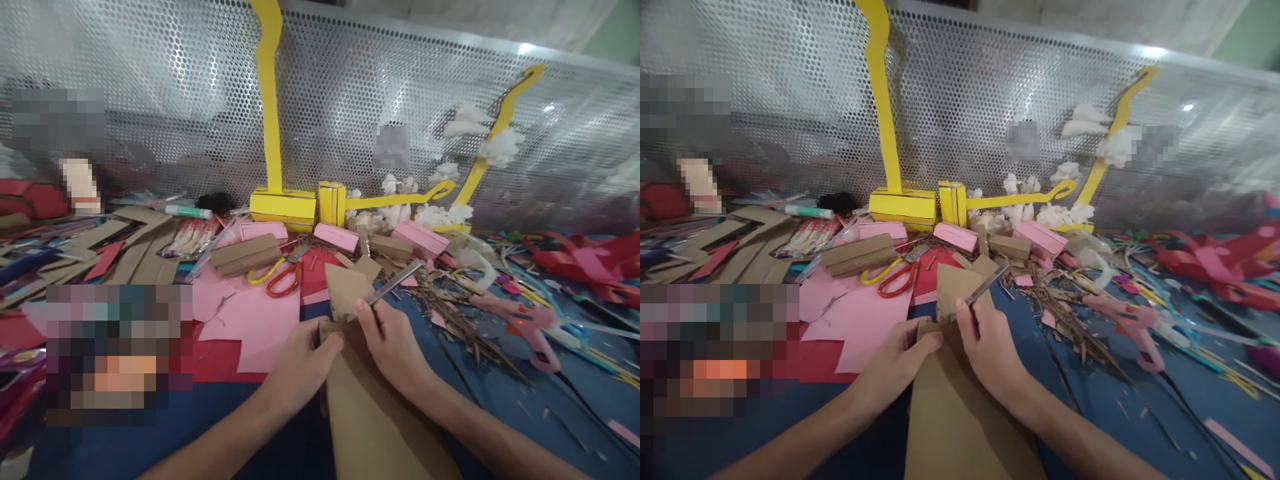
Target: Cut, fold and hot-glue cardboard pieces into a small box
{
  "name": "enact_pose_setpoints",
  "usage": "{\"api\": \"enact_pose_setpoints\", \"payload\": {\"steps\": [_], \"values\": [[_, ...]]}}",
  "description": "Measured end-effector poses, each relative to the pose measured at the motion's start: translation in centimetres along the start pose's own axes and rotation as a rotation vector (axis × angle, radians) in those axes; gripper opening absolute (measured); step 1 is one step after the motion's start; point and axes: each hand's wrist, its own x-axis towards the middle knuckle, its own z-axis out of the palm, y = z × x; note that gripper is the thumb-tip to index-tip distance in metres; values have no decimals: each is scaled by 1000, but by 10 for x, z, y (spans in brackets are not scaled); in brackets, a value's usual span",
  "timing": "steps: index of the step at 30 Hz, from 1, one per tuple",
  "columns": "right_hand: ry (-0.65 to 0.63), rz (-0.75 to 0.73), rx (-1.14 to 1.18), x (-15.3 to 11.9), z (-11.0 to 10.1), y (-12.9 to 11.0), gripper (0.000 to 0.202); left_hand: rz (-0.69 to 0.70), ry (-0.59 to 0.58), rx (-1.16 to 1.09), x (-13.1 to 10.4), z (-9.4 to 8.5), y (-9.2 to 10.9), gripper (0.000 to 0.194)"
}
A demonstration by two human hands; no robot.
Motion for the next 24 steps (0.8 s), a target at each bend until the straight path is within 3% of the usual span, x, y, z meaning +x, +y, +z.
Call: {"api": "enact_pose_setpoints", "payload": {"steps": [7,12,16,19,24], "values": [[-52,25,-11,4,-2,1,45,7,-32,-26,1,-1,-4,21],[-204,-33,9,15,-18,7,49,-8,-49,-31,4,-2,-8,20],[-281,-36,258,23,-31,15,30,-21,-46,-19,4,-1,-5,21],[-330,30,500,25,-35,20,32,-23,-31,13,4,-1,-2,21],[-341,23,592,26,-36,20,28,-8,-26,22,3,0,0,23]]}}
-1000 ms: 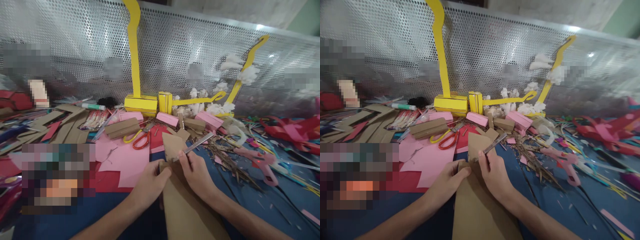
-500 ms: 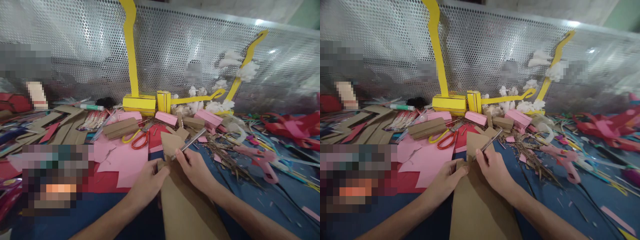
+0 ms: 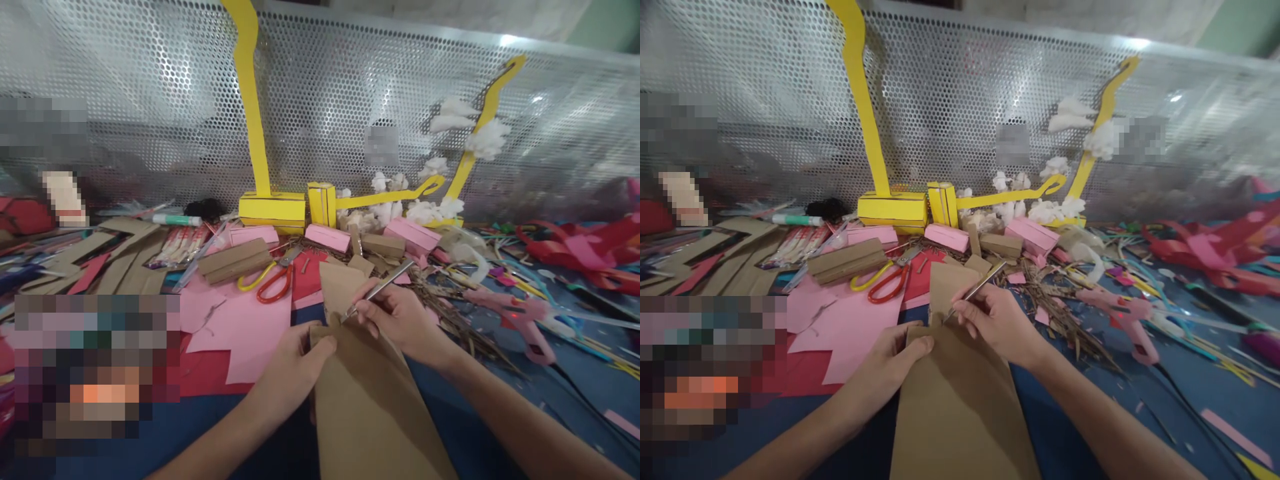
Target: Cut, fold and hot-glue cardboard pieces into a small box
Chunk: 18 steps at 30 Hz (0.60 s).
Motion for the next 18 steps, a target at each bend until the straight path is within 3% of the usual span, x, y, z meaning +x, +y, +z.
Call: {"api": "enact_pose_setpoints", "payload": {"steps": [18], "values": [[62,-75,-23,-3,3,-2,22,-30,23,59,-1,1,4,25]]}}
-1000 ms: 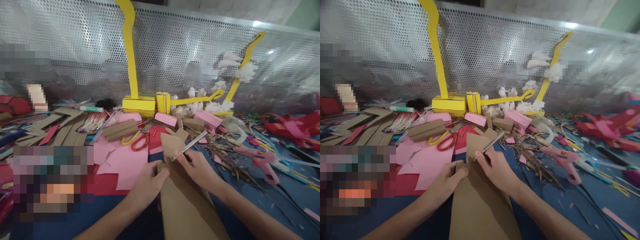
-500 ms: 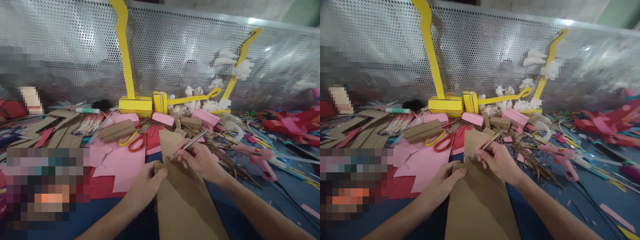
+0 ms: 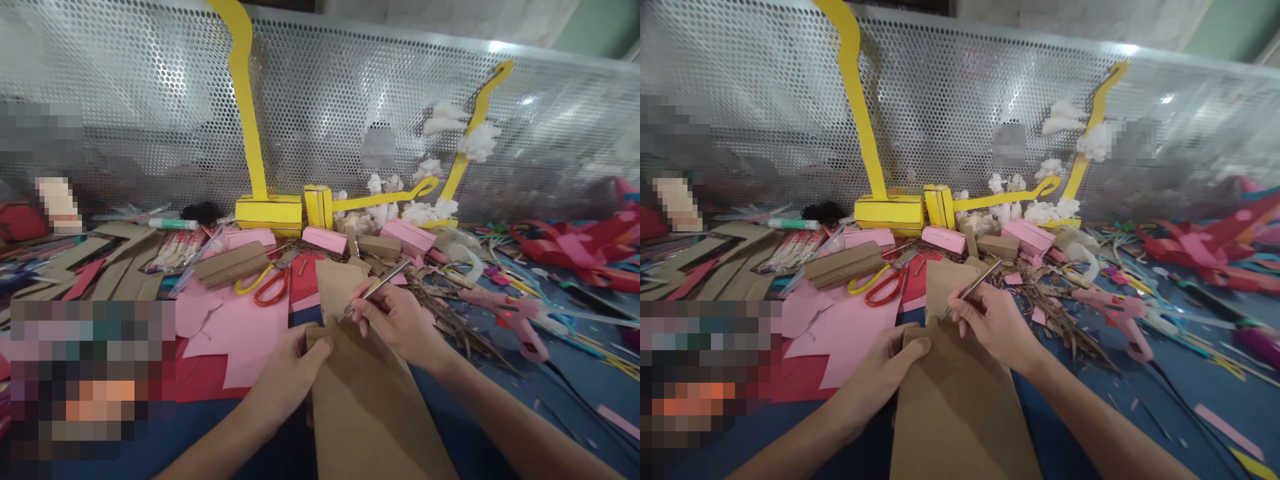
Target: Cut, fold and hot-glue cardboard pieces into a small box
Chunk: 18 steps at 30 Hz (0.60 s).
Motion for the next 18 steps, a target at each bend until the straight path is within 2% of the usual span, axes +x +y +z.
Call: {"api": "enact_pose_setpoints", "payload": {"steps": [18], "values": [[4,-14,-4,2,-3,-2,22,-55,-9,13,-2,1,1,31]]}}
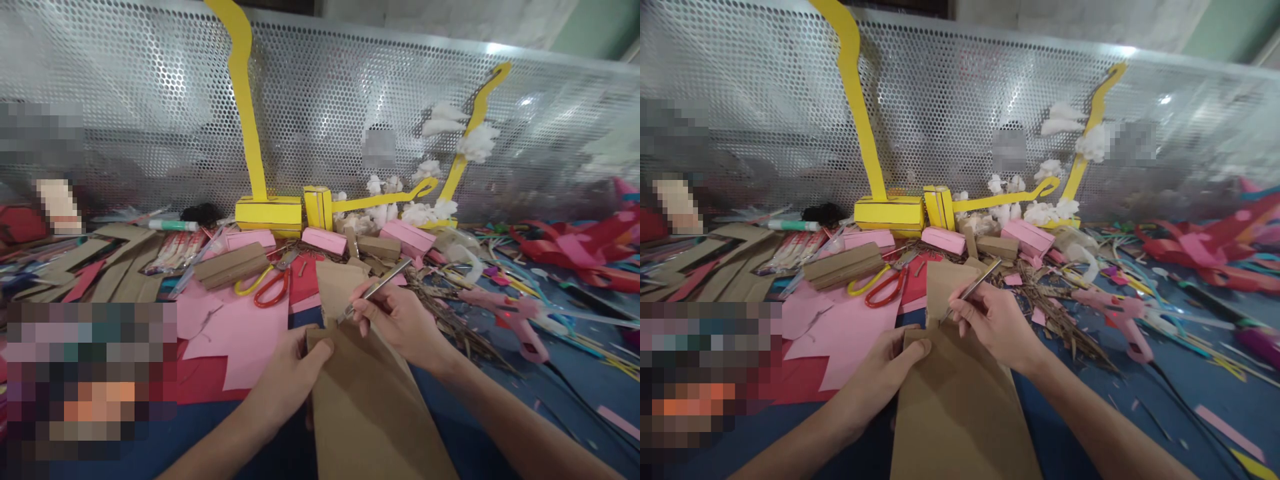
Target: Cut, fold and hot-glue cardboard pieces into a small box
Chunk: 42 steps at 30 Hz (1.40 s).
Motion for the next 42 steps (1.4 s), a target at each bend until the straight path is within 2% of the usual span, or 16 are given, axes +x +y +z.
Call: {"api": "enact_pose_setpoints", "payload": {"steps": [5,11,19,26,35,42], "values": [[-9,5,2,0,0,-2,21,-14,-13,-2,-1,0,-1,31],[-15,10,35,-3,5,2,18,-1,-90,28,-2,-4,-6,34],[-25,29,42,-8,14,9,18,40,-108,1,-3,-7,-8,39],[-3,3,1,-10,19,14,21,41,-107,-9,-1,-7,-8,34],[121,-9,32,-8,26,16,23,-27,-64,-11,0,-5,-5,30],[179,-14,93,-8,27,19,24,-27,-57,-6,-1,-4,-2,37]]}}
